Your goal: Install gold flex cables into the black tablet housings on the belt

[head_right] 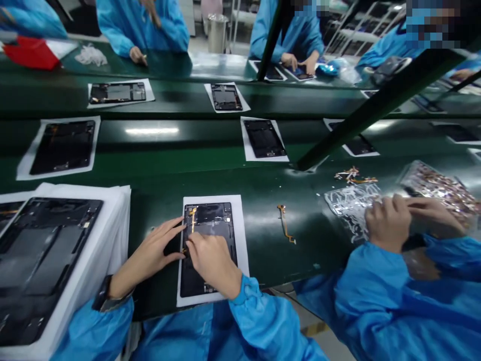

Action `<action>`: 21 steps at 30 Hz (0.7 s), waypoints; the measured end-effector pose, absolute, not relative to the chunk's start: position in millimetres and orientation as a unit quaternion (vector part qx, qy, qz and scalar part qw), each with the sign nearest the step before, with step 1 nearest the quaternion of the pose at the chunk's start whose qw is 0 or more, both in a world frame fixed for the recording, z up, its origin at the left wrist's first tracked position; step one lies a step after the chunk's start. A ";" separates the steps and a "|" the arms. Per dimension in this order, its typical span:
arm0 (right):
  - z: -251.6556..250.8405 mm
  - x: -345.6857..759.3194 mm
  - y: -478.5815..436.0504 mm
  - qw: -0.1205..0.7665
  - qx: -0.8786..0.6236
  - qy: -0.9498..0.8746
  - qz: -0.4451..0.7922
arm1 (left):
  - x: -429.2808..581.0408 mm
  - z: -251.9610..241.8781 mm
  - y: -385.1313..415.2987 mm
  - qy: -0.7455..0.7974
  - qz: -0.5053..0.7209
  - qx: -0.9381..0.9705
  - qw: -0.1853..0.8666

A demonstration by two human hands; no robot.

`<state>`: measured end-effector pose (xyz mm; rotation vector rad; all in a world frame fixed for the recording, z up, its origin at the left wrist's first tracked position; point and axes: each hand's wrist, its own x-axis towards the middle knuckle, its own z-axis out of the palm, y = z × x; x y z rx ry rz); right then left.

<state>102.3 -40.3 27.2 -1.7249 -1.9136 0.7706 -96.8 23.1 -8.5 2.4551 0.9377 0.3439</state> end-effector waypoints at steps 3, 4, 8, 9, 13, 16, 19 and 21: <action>20.3 138.9 -22.3 0.433 -0.566 -0.522 0.468 | -82.6 2.0 32.6 0.366 0.153 0.891 0.222; 18.4 153.8 -14.5 0.488 -0.532 -0.454 0.522 | -73.2 5.3 38.7 0.374 0.169 0.888 0.208; 20.0 213.7 13.9 0.621 -0.457 -0.258 0.583 | -22.3 10.9 75.3 0.396 0.181 0.887 0.153; 22.6 228.0 17.6 0.633 -0.454 -0.238 0.580 | -10.3 10.6 85.1 0.403 0.157 0.888 0.154; 30.1 290.0 11.5 0.609 -0.530 -0.286 0.517 | 16.5 8.3 112.1 0.412 0.053 0.885 0.209; 21.7 339.8 -5.3 0.521 -0.692 -0.372 0.333 | 15.1 10.3 126.9 0.401 0.035 0.887 0.225; 3.6 374.0 -17.3 0.355 -0.813 -0.411 0.209 | 8.6 17.9 161.7 0.425 0.037 0.877 0.220; -7.9 382.8 -19.9 0.284 -0.830 -0.426 0.221 | 8.0 26.2 198.9 0.452 0.042 0.866 0.209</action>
